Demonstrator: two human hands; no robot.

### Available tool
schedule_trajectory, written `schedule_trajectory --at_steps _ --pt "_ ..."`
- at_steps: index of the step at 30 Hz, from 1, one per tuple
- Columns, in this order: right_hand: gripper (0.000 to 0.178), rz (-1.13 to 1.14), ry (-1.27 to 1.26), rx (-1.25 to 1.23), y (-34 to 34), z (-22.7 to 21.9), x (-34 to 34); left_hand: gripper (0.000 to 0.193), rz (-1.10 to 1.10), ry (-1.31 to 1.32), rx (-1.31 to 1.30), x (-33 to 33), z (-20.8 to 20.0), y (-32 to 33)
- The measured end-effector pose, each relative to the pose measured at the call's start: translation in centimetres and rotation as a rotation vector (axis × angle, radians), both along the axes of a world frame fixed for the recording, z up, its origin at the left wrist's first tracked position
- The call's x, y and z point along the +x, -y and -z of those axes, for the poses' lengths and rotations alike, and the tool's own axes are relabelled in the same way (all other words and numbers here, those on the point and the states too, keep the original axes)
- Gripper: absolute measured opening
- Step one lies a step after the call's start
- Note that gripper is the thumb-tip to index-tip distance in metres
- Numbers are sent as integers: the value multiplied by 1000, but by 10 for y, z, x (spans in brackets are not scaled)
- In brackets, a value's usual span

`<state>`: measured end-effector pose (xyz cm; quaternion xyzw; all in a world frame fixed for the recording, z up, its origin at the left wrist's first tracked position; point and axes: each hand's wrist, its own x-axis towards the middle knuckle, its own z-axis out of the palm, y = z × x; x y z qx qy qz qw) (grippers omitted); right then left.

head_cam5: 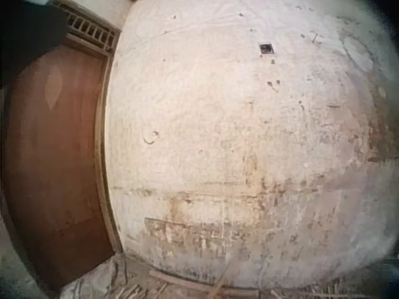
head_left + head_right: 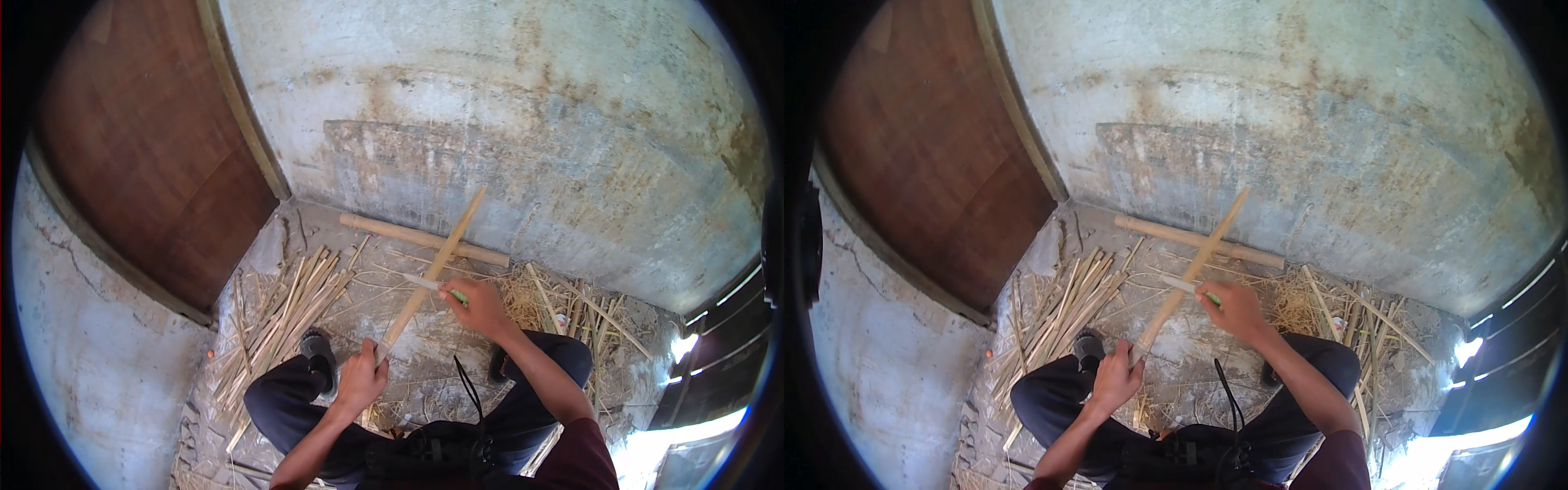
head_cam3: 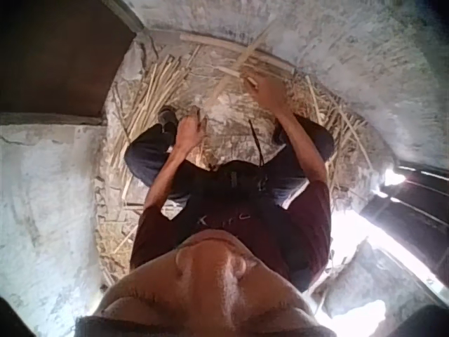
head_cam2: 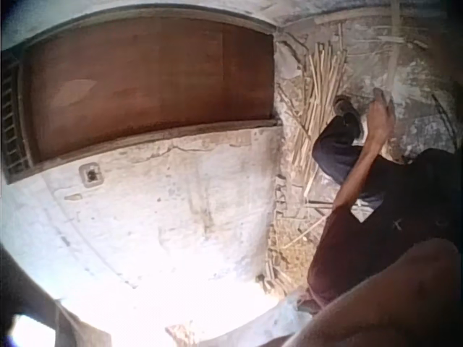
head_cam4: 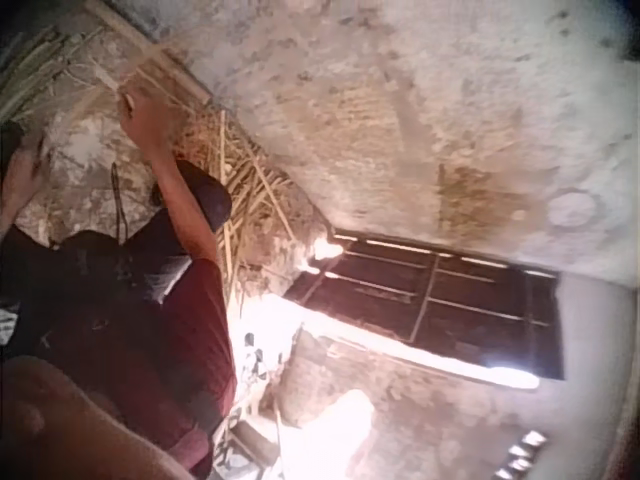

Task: The person whittles a thin strip of bamboo with a knife while sitting on the floor.

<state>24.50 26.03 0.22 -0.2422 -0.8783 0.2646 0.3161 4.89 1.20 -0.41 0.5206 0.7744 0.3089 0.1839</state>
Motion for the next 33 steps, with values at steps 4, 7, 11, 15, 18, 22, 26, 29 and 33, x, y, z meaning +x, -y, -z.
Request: schedule_trajectory --at_steps 4,7,11,15,18,22,26,29,33 --pt "14 -121 -141 -26 42 6 -16 33 4 10 -47 -8 -16 -16" --pt "14 -198 -166 -39 61 -3 -24 38 11 77 -55 -16 -18 -28" --pt "17 -243 -131 -61 66 0 -29 42 -36 73 -33 -17 -21 -44" --pt "17 -286 -173 -52 64 8 -31 38 3 122 -52 -16 -29 -53" --pt "14 -263 -148 -123 69 7 -33 36 48 121 -51 -22 -18 -51" --pt "10 -236 -166 -150 69 8 -37 35 75 163 -72 -26 -16 -50" --pt "9 -199 -175 -62 62 19 -43 34 65 155 -47 -31 -9 -49" --pt "9 -47 -151 -88 11 26 -36 33 45 157 -77 -38 -3 -42" --pt "11 70 -190 -173 -11 16 -34 34 40 173 -79 -42 0 -38"
